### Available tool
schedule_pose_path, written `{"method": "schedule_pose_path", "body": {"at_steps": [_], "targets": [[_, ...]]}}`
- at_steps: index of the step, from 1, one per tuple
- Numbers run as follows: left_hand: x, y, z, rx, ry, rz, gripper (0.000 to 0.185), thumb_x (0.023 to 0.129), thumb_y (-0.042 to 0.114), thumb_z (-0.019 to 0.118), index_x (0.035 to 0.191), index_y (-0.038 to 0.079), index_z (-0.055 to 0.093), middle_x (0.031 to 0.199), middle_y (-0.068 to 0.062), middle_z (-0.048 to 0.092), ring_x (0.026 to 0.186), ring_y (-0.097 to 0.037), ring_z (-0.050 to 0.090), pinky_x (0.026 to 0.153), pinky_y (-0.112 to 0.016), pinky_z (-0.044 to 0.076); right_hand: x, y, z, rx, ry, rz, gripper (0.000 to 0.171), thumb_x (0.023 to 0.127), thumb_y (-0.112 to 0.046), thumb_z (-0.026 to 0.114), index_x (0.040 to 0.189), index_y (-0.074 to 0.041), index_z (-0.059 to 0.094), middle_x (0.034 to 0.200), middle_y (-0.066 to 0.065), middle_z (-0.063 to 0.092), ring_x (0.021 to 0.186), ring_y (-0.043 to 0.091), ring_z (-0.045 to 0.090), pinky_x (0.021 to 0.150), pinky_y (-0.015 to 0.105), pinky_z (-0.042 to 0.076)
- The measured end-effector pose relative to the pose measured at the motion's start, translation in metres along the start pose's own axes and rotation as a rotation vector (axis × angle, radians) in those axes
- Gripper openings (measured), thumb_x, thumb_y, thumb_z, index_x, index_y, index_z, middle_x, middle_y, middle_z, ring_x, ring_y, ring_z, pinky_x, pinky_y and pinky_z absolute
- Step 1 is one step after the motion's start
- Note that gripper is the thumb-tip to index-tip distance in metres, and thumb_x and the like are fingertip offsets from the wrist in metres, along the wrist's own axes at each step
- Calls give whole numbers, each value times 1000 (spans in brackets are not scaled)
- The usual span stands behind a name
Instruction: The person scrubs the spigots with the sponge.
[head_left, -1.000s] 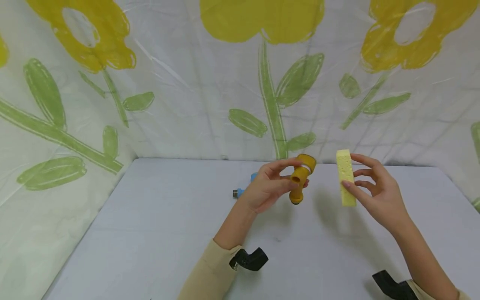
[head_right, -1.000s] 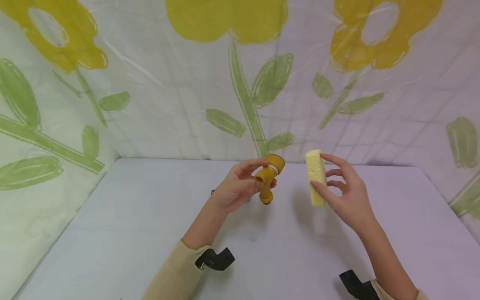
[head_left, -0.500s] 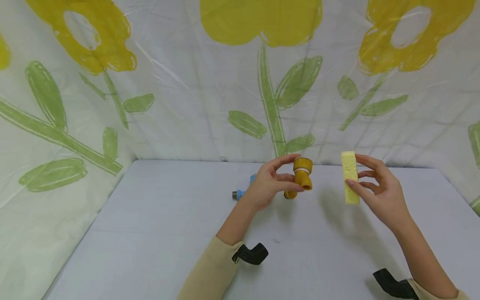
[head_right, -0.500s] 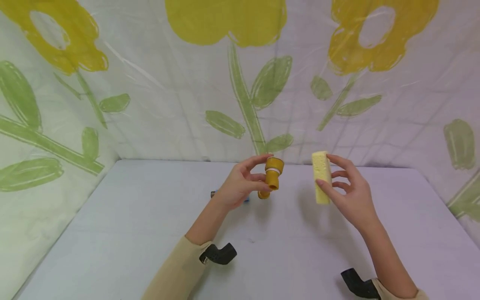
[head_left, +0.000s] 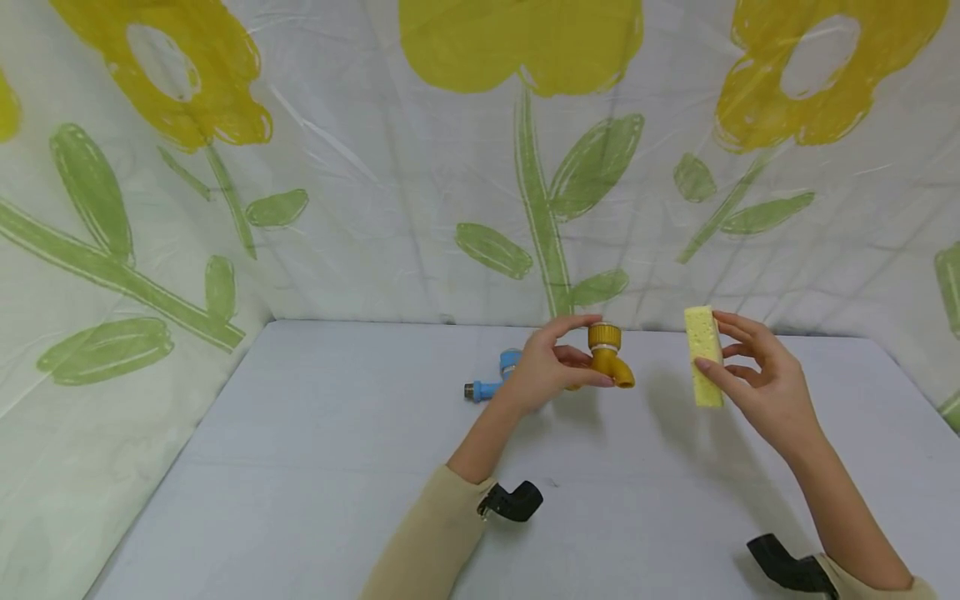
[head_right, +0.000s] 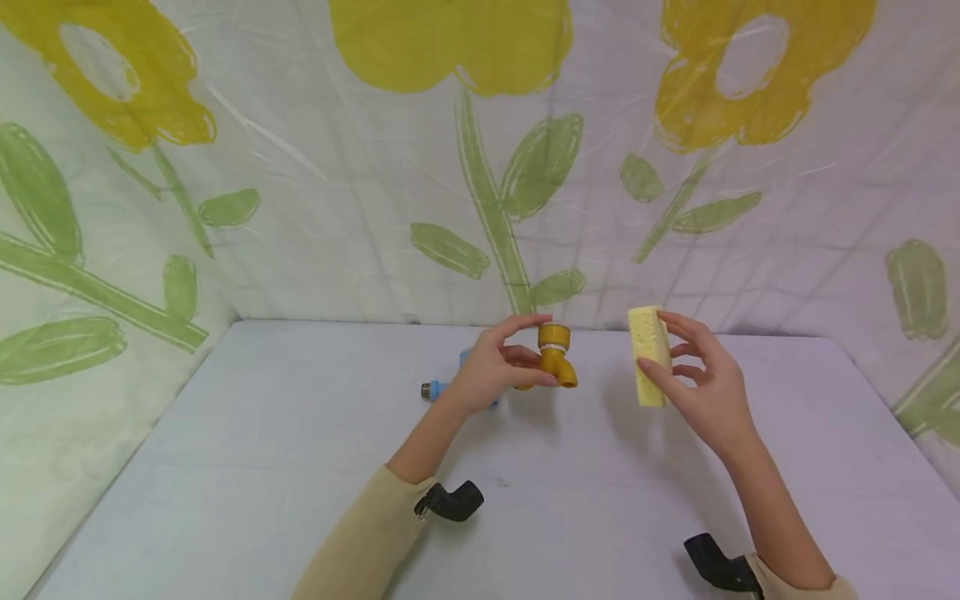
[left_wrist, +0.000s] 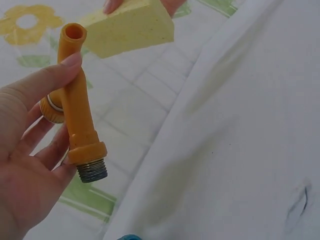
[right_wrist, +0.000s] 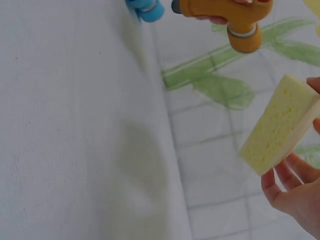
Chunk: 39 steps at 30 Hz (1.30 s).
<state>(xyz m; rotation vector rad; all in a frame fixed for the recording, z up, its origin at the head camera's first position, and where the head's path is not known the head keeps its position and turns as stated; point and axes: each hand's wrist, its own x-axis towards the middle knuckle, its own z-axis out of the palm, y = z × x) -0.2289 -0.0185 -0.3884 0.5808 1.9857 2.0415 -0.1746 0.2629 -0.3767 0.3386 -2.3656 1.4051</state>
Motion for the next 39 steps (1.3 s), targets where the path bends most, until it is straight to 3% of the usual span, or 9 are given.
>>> {"method": "schedule_pose_path", "body": {"at_steps": [6, 13, 27, 39], "targets": [[6, -10, 5, 118, 38, 12, 76, 78, -4, 92, 146, 15, 64, 149, -1, 57, 87, -10, 72, 81, -26, 63, 1, 6, -2, -20, 6, 18, 65, 95, 4, 74, 154, -12, 54, 136, -26, 54, 103, 6, 54, 79, 4, 50], [10, -18, 10, 174, 60, 9, 76, 75, -1, 95, 144, 14, 66, 147, -1, 58, 82, -9, 72, 77, -24, 63, 1, 16, -6, -19, 20, 43, 62, 95, 2, 74, 153, -13, 56, 134, -26, 55, 102, 5, 54, 77, 4, 50], [17, -39, 18, 282, 48, 44, 75, 73, 3, 97, 141, 5, 67, 139, -7, 63, 73, -5, 69, 74, -18, 60, 0, 37, -10, -70, 31, 108, 58, 98, -8, 76, 152, -16, 57, 131, -31, 52, 102, 0, 54, 76, 4, 49], [22, -51, 22, 482, 17, 77, 73, 72, 11, 100, 137, 2, 68, 135, -9, 65, 69, 1, 62, 71, -11, 56, -1, 42, -10, -82, 19, 147, 59, 98, -13, 77, 153, -19, 57, 128, -32, 52, 99, -1, 55, 73, 6, 50]]}}
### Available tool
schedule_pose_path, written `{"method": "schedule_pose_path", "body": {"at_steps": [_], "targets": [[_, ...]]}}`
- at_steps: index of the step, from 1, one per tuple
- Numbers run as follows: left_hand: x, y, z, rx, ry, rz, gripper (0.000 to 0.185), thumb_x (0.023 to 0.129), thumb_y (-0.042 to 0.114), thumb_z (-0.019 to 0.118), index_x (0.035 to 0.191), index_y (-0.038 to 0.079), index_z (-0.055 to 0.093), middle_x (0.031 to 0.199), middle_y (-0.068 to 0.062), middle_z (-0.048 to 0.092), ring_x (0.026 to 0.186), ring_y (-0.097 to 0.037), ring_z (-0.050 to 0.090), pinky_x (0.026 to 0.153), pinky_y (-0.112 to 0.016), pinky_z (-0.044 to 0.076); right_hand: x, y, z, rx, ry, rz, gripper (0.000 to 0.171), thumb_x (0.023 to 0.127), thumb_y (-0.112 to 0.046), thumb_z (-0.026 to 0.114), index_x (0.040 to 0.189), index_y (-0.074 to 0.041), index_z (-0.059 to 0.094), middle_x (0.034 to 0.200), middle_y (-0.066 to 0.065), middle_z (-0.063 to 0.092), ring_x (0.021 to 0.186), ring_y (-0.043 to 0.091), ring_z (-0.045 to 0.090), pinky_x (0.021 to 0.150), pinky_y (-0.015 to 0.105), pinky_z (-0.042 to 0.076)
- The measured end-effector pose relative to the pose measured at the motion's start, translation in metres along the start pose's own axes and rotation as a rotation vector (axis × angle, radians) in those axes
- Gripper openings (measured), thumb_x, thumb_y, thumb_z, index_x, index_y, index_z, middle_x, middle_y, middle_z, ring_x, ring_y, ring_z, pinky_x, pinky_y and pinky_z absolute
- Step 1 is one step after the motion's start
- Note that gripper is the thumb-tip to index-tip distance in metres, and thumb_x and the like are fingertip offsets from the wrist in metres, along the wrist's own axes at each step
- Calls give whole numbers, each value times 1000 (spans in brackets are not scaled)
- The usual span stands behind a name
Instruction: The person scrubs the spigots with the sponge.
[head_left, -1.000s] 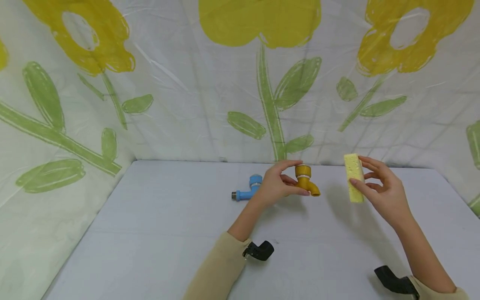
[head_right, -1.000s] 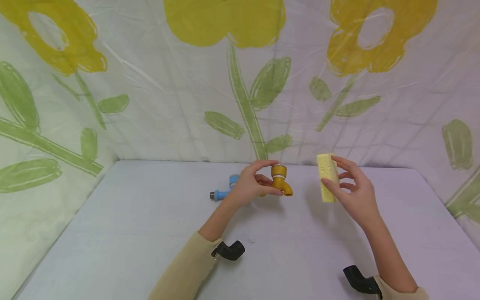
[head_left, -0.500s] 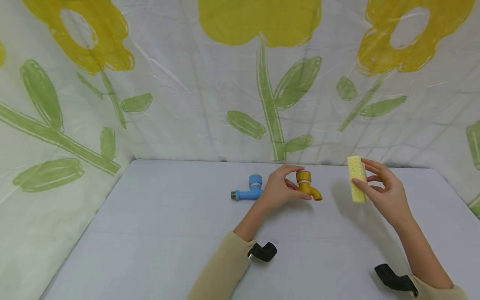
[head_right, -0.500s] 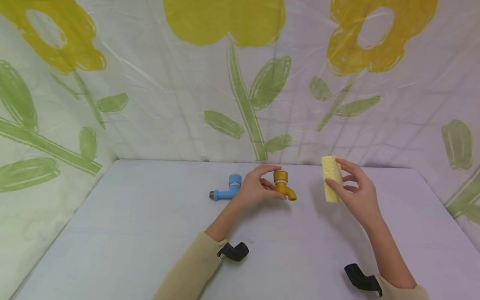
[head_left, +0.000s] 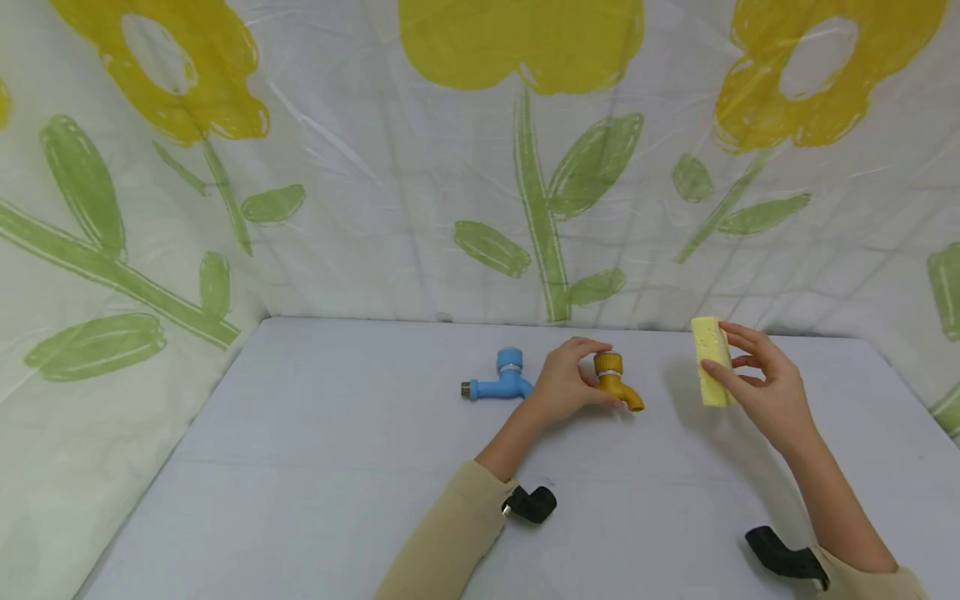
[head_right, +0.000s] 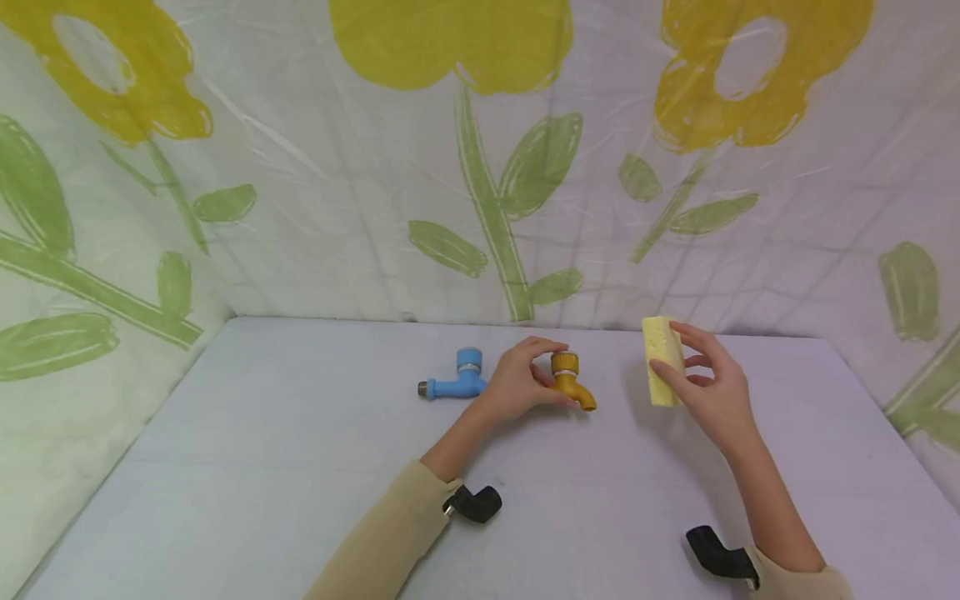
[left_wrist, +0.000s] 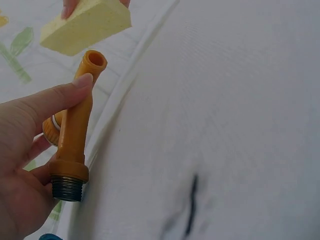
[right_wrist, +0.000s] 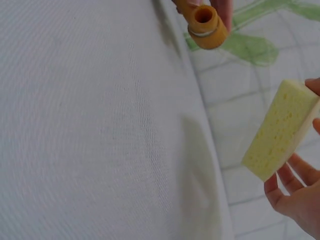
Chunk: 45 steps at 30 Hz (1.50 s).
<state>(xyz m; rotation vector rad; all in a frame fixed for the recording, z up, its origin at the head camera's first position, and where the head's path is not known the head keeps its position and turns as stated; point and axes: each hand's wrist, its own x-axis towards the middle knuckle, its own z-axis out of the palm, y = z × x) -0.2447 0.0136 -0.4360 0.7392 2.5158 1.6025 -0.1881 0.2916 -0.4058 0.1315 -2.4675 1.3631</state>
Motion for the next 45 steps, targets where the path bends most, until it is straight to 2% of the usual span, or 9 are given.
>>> {"method": "schedule_pose_path", "body": {"at_steps": [10, 14, 22, 25, 29, 32, 36, 39, 45], "targets": [[3, -5, 5, 95, -5, 3, 75, 70, 16, 102, 135, 1, 70, 130, -11, 67, 69, 0, 59, 70, -11, 52, 0, 2, 1, -16, -1, 18, 59, 98, -16, 77, 153, -19, 56, 127, -32, 51, 99, -2, 55, 72, 6, 50], [3, -7, 7, 101, 0, 6, 73, 70, 16, 102, 134, 1, 70, 128, -12, 67, 68, 1, 57, 67, -10, 51, 1, 2, 0, -25, -7, 21, 59, 99, -18, 77, 154, -19, 55, 127, -31, 50, 99, -2, 55, 72, 7, 50], [0, -6, 9, 130, -5, 14, 73, 75, 19, 99, 139, 2, 67, 135, -11, 64, 68, 2, 53, 67, -10, 50, 0, 1, 2, -29, -8, -1, 59, 99, -17, 77, 154, -17, 56, 128, -30, 49, 98, -2, 54, 72, 6, 50], [-2, -4, 8, 163, -21, 8, 75, 78, 22, 97, 142, 3, 64, 140, -10, 62, 72, -1, 52, 70, -10, 48, -1, 0, 4, -28, -13, -14, 59, 98, -16, 77, 153, -15, 56, 129, -30, 48, 98, -2, 55, 71, 7, 51], [-5, 1, 5, 206, -34, 0, 77, 80, 27, 96, 146, 5, 62, 144, -8, 61, 84, -8, 58, 76, -12, 49, -2, -3, 5, -26, -21, -21, 59, 98, -16, 77, 153, -14, 55, 130, -29, 48, 99, -1, 54, 72, 7, 51], [-8, 4, -1, 199, -28, -15, 76, 82, 28, 95, 147, 7, 62, 145, -7, 61, 97, -15, 65, 82, -15, 52, -2, -7, 7, -17, -25, -30, 59, 98, -15, 77, 153, -13, 56, 131, -27, 49, 99, -1, 54, 73, 6, 51], [-12, 7, -13, 131, -4, -21, 70, 85, 26, 92, 146, 6, 62, 146, -8, 61, 110, -26, 69, 87, -21, 56, -3, -11, 11, -6, -32, -37, 59, 98, -13, 78, 152, -12, 56, 132, -27, 50, 100, 1, 54, 75, 6, 51], [-16, 6, -23, 84, 15, -9, 64, 88, 23, 89, 144, 4, 64, 147, -10, 61, 112, -31, 70, 86, -22, 58, -2, -15, 16, -8, -40, -33, 60, 97, -13, 78, 153, -10, 55, 135, -20, 51, 101, 1, 53, 77, 5, 50], [-29, 5, -44, 22, 63, 16, 54, 91, 14, 86, 140, 3, 66, 145, -13, 62, 112, -37, 70, 88, -28, 61, 0, -23, 26, -17, -74, -27, 61, 98, -12, 77, 154, -7, 53, 147, 11, 54, 102, 2, 51, 78, 5, 48]]}}
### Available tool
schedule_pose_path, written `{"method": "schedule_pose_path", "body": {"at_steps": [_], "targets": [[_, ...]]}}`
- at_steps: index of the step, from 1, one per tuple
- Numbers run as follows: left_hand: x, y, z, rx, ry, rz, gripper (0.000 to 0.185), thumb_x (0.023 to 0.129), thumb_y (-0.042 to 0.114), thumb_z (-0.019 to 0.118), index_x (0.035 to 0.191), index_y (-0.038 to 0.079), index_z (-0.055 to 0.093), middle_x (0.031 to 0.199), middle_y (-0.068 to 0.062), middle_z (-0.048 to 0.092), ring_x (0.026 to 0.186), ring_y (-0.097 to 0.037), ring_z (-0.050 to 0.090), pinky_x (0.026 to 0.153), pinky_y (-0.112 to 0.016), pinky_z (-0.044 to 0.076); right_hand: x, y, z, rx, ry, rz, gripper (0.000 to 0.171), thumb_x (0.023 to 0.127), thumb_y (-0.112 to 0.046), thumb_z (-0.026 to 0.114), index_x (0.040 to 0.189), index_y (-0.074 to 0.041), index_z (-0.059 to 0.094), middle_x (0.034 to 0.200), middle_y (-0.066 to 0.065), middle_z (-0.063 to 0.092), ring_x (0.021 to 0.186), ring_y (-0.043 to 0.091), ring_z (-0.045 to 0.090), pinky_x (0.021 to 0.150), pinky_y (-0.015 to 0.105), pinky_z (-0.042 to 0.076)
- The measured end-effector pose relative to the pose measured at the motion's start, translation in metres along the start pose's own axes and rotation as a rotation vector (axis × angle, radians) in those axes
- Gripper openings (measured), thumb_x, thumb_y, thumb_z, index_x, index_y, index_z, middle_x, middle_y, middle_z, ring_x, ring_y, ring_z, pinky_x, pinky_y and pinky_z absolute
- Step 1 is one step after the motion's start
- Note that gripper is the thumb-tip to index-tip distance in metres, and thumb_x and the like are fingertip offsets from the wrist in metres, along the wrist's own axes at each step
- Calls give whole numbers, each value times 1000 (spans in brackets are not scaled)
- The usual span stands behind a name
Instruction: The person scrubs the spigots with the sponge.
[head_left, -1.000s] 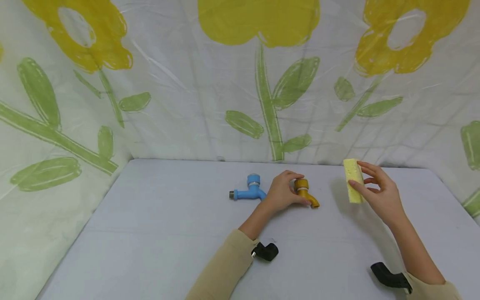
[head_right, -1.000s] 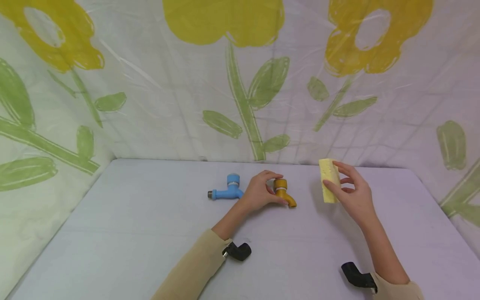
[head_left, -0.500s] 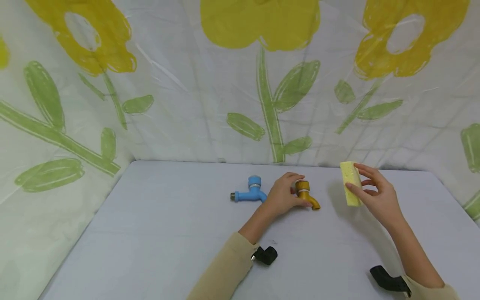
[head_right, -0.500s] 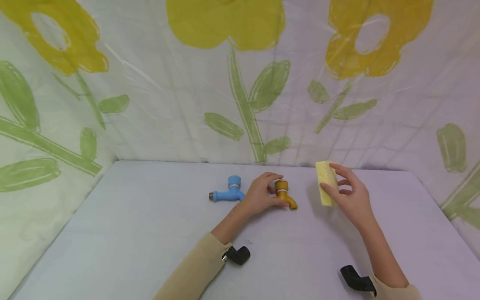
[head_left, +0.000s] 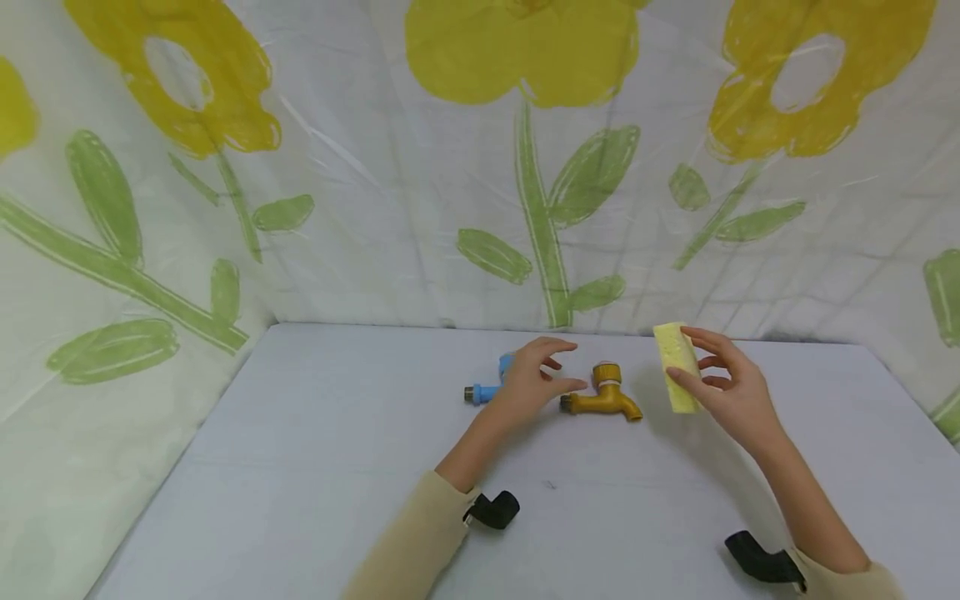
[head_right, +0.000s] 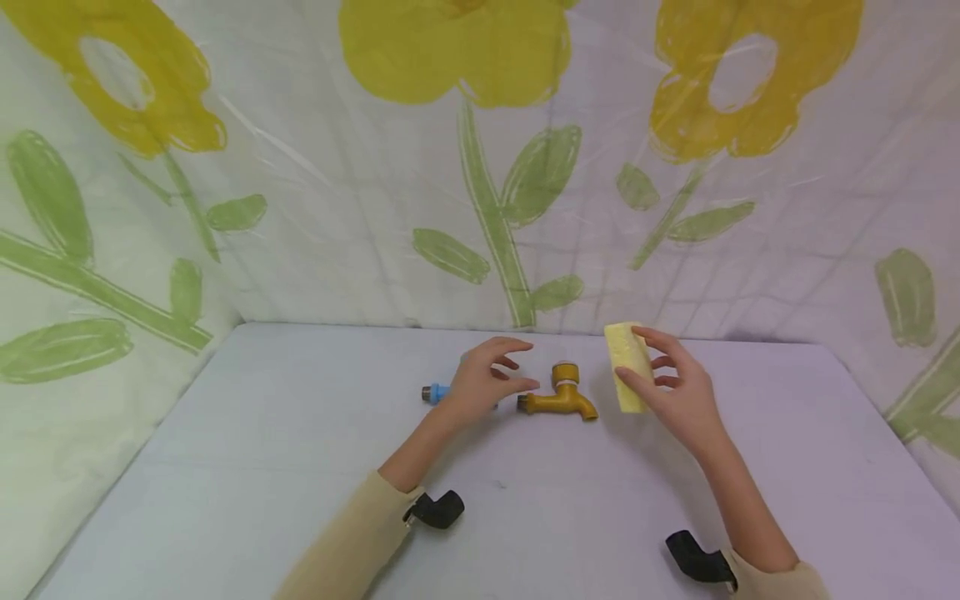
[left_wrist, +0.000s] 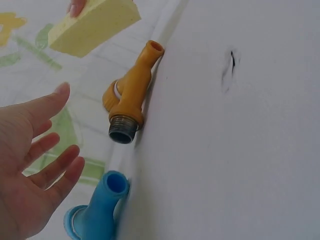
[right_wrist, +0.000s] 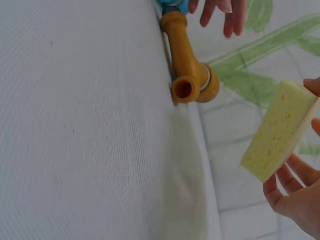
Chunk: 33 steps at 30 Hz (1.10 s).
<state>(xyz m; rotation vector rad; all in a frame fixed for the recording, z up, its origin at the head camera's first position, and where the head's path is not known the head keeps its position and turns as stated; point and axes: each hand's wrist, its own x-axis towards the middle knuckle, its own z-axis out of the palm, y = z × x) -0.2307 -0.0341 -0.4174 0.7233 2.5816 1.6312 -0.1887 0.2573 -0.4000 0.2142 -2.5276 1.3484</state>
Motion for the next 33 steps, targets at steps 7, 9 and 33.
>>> {"method": "schedule_pose_path", "body": {"at_steps": [7, 9, 33], "targets": [[-14, -5, -28, -15, 101, 36, 47, 89, 10, 87, 132, 2, 71, 137, -17, 67, 108, -40, 71, 87, -36, 63, 2, -6, 12, 1, -36, -28, 62, 97, -12, 78, 154, -8, 53, 148, 19, 55, 101, 2, 50, 77, 5, 47], [-18, -9, -35, -18, 117, 18, 47, 89, 10, 86, 133, 2, 71, 137, -16, 67, 108, -39, 71, 88, -38, 63, 3, -8, 15, 7, -42, -35, 61, 97, -12, 78, 153, -8, 54, 147, 19, 55, 101, 3, 51, 77, 6, 47], [-55, -38, -82, -46, 145, -171, 43, 91, 9, 84, 131, 0, 71, 130, -17, 71, 120, -38, 66, 100, -49, 60, 20, -47, 55, 116, -101, -55, 58, 99, -17, 77, 152, -12, 55, 148, 16, 56, 105, 17, 53, 81, 12, 50]]}}
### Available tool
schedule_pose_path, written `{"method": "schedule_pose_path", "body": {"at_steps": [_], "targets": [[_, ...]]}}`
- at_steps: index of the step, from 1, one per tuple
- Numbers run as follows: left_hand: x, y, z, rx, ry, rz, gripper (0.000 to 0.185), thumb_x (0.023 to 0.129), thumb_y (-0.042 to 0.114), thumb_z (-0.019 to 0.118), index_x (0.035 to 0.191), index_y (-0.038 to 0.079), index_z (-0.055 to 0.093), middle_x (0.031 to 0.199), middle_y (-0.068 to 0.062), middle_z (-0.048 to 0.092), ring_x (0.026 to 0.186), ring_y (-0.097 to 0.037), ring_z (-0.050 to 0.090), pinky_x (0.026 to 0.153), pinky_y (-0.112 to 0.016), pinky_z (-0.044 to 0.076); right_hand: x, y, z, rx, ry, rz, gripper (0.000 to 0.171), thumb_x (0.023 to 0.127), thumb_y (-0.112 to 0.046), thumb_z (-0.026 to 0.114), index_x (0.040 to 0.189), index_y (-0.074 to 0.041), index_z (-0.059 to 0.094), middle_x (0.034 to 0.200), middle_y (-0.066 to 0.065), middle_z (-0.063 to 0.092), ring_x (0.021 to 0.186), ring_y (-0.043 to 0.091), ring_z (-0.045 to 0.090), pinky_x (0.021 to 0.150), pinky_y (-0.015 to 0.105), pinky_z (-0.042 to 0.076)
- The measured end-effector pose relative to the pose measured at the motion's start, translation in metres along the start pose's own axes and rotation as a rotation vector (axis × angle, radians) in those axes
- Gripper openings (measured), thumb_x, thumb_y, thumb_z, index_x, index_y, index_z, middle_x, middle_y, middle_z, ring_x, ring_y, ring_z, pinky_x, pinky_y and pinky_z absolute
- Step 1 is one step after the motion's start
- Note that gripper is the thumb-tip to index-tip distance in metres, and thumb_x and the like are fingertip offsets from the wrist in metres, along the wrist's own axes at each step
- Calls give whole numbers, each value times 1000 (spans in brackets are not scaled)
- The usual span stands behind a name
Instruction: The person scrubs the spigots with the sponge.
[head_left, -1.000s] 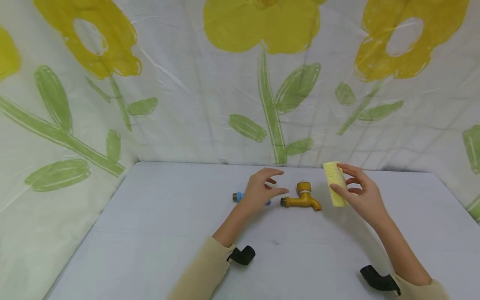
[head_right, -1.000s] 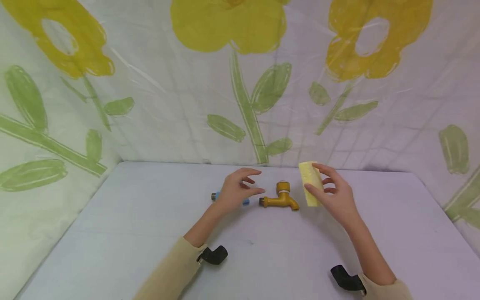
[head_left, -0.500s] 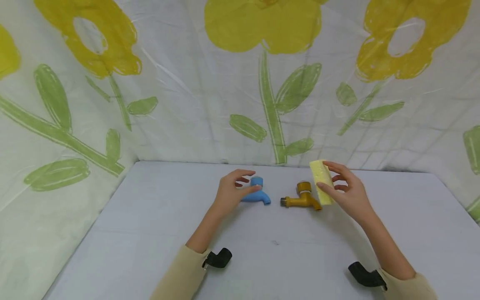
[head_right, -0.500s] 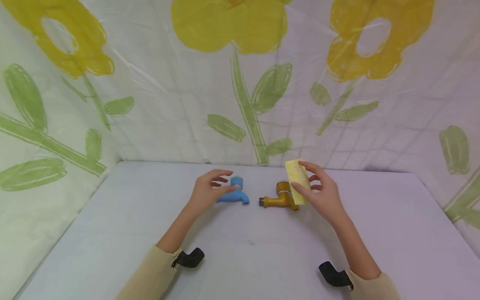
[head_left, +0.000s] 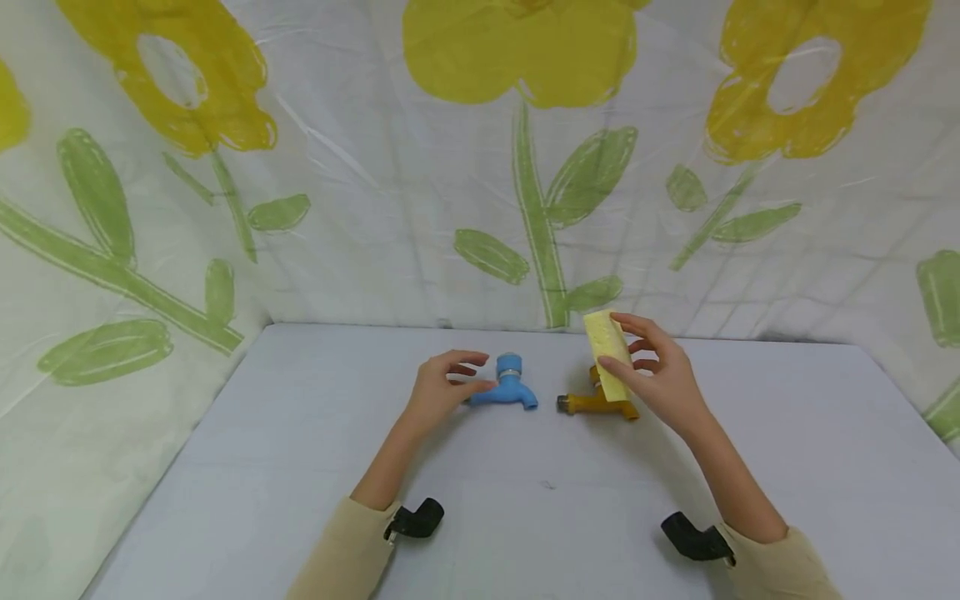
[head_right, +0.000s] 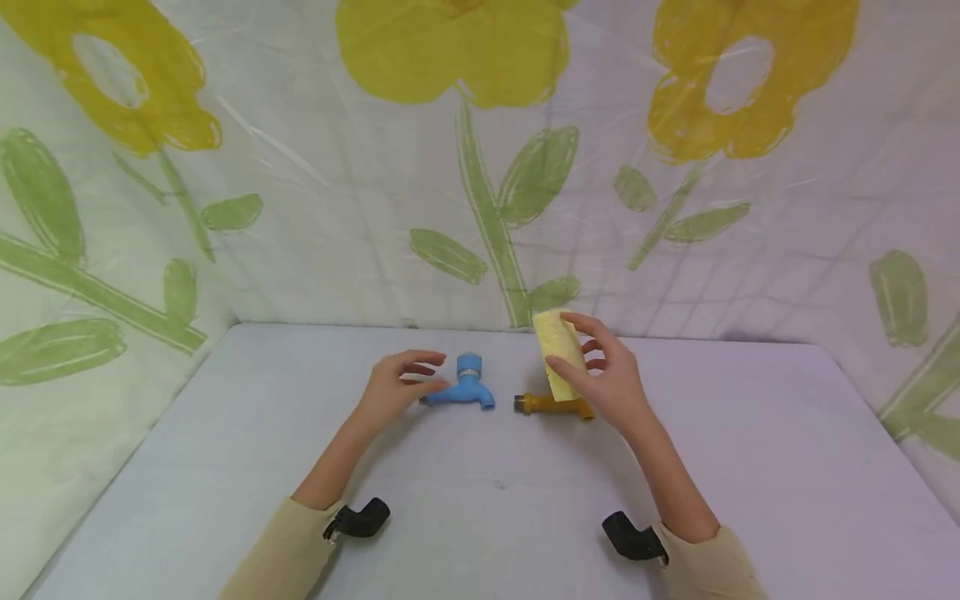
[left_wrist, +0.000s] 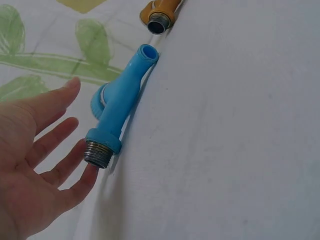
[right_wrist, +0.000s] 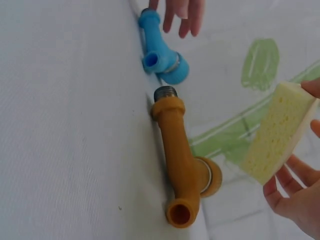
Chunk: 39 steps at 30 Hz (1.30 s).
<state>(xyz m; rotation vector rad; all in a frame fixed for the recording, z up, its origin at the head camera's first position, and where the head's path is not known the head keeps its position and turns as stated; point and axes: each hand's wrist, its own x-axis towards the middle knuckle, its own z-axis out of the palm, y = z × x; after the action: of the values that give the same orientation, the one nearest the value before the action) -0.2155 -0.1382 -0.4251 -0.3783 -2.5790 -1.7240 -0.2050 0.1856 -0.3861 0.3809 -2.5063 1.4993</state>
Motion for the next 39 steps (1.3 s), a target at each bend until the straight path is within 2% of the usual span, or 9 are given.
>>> {"method": "schedule_pose_path", "body": {"at_steps": [8, 14, 19, 23, 29, 35, 39], "targets": [[0, -6, 0, 47, -76, -20, 31, 91, 8, 83, 120, 0, 76, 122, -15, 75, 115, -35, 69, 100, -47, 59, 2, -6, 13, 31, -15, 24, 58, 98, -17, 78, 151, -13, 56, 149, 13, 56, 107, 21, 54, 82, 16, 51], [1, -12, -1, 82, -126, 14, 28, 89, 6, 84, 116, 0, 78, 118, -15, 77, 113, -34, 69, 99, -47, 59, 0, -7, 16, 24, -37, 42, 60, 98, -18, 78, 153, -14, 55, 151, 15, 56, 109, 24, 55, 84, 21, 52], [1, -14, -2, 119, -164, 35, 26, 91, 4, 82, 116, -2, 78, 118, -17, 75, 114, -34, 68, 100, -45, 59, -2, -2, 17, 3, -46, 50, 61, 98, -19, 78, 154, -15, 55, 151, 16, 56, 106, 24, 55, 87, 29, 53], [0, -13, -3, 156, -172, 28, 25, 92, 5, 81, 116, -2, 78, 119, -17, 74, 115, -34, 68, 101, -46, 58, -2, 1, 18, 6, -50, 46, 60, 98, -19, 78, 153, -15, 55, 151, 16, 56, 105, 25, 56, 86, 33, 53], [-1, -11, -3, 180, -160, 24, 24, 94, 5, 79, 117, -2, 78, 119, -17, 73, 116, -34, 67, 102, -48, 57, -2, 2, 19, 22, -58, 56, 60, 98, -19, 78, 153, -16, 56, 151, 16, 56, 105, 25, 55, 85, 31, 53], [0, -3, -6, 151, -169, -18, 22, 97, 7, 76, 118, -1, 78, 125, -18, 72, 120, -35, 65, 103, -49, 55, -1, 3, 19, 16, -56, 39, 59, 98, -18, 78, 153, -15, 55, 151, 16, 56, 104, 24, 55, 84, 28, 53], [3, -4, -10, 93, -218, -79, 26, 99, 10, 74, 123, -1, 76, 129, -17, 71, 119, -29, 65, 99, -40, 57, -2, 3, 18, 9, -54, 39, 60, 98, -18, 78, 153, -15, 55, 151, 16, 56, 105, 24, 56, 84, 27, 53]]}}
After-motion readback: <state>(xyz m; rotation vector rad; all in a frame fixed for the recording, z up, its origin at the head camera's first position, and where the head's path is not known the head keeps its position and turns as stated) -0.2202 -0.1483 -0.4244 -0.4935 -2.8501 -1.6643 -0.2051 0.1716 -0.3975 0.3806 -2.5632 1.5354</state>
